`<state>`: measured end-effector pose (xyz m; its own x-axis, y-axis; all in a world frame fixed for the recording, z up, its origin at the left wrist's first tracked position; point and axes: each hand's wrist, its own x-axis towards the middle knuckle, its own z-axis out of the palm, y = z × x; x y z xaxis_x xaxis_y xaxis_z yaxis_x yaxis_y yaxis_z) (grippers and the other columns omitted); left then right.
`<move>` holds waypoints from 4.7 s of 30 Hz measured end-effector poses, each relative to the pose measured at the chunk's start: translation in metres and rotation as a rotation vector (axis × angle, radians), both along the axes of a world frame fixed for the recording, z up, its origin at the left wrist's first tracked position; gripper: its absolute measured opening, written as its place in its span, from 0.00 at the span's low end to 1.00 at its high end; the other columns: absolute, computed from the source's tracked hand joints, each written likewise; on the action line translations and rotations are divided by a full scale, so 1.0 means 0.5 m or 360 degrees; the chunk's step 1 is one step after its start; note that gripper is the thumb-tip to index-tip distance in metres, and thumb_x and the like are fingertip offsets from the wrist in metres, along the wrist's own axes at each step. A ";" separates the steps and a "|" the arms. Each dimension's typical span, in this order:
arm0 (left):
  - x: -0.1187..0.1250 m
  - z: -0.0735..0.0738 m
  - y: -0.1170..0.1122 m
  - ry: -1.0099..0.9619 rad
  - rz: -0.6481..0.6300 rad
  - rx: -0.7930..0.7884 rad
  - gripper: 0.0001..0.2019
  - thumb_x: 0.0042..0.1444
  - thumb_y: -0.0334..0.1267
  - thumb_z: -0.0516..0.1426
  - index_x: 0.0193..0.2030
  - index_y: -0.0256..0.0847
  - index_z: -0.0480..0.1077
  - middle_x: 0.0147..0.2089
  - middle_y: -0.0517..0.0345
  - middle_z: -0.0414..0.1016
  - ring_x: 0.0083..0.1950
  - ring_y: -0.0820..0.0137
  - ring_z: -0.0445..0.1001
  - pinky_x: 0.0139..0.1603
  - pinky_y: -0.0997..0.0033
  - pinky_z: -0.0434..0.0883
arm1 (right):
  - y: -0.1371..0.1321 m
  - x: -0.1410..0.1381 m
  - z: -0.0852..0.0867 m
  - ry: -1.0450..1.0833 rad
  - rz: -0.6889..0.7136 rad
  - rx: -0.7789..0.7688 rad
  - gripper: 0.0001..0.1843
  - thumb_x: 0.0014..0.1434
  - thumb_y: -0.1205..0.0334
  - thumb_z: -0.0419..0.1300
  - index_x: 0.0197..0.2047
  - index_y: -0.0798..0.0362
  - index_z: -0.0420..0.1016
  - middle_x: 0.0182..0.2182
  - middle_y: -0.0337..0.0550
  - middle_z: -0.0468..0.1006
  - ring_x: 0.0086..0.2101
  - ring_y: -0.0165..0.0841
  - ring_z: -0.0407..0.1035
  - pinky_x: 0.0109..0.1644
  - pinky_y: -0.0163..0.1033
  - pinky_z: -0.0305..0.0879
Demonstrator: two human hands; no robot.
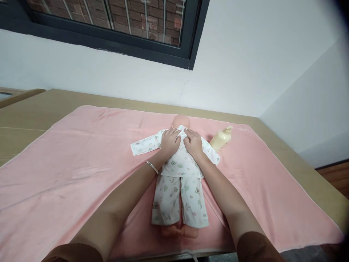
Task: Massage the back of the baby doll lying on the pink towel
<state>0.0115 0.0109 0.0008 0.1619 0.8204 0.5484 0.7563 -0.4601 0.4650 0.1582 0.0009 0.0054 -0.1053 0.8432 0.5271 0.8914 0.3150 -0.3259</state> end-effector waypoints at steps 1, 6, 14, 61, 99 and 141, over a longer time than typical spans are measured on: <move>0.000 0.000 -0.003 -0.0021 0.0006 0.0029 0.18 0.62 0.35 0.49 0.53 0.41 0.75 0.59 0.50 0.75 0.62 0.61 0.70 0.67 0.54 0.62 | -0.004 -0.001 -0.002 0.0001 -0.0008 0.0049 0.24 0.61 0.67 0.48 0.57 0.54 0.75 0.56 0.48 0.76 0.58 0.39 0.67 0.65 0.48 0.57; 0.001 -0.003 -0.013 -0.0097 0.0074 0.0113 0.16 0.62 0.35 0.49 0.47 0.41 0.77 0.54 0.51 0.78 0.59 0.62 0.72 0.64 0.58 0.65 | -0.026 -0.011 0.000 -0.0004 -0.0116 0.0166 0.20 0.61 0.65 0.51 0.49 0.55 0.80 0.49 0.50 0.81 0.53 0.41 0.72 0.62 0.44 0.62; 0.003 -0.010 0.003 -0.0009 0.0198 -0.0017 0.21 0.64 0.41 0.50 0.59 0.35 0.70 0.63 0.42 0.71 0.65 0.54 0.66 0.68 0.50 0.60 | -0.009 -0.010 0.013 -0.0009 -0.0080 -0.0094 0.26 0.62 0.66 0.49 0.62 0.57 0.70 0.62 0.52 0.70 0.64 0.46 0.59 0.69 0.54 0.51; 0.007 0.002 -0.018 -0.0149 0.0306 0.0139 0.10 0.57 0.38 0.55 0.41 0.39 0.76 0.44 0.49 0.80 0.50 0.56 0.74 0.54 0.56 0.71 | -0.033 -0.022 0.019 0.0147 -0.0309 -0.0008 0.16 0.61 0.59 0.54 0.48 0.50 0.79 0.50 0.46 0.81 0.54 0.41 0.72 0.56 0.42 0.66; 0.002 -0.018 0.020 -0.0064 0.0148 -0.0084 0.18 0.59 0.39 0.53 0.55 0.41 0.72 0.58 0.47 0.74 0.61 0.54 0.68 0.65 0.51 0.63 | 0.005 0.001 0.007 -0.0037 -0.0029 -0.0116 0.25 0.63 0.63 0.49 0.62 0.54 0.70 0.60 0.49 0.71 0.60 0.44 0.63 0.66 0.51 0.55; 0.005 -0.017 0.006 -0.0188 0.0262 0.0049 0.15 0.58 0.36 0.54 0.50 0.39 0.74 0.54 0.46 0.75 0.58 0.53 0.69 0.62 0.51 0.65 | 0.004 0.002 0.003 0.0216 0.0009 -0.0026 0.23 0.58 0.65 0.50 0.54 0.54 0.74 0.51 0.50 0.78 0.52 0.46 0.68 0.60 0.51 0.61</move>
<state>0.0142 0.0138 -0.0077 -0.0401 0.8130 0.5808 0.7637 -0.3499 0.5425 0.1591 0.0027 0.0066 -0.0387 0.8513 0.5233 0.8370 0.3136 -0.4484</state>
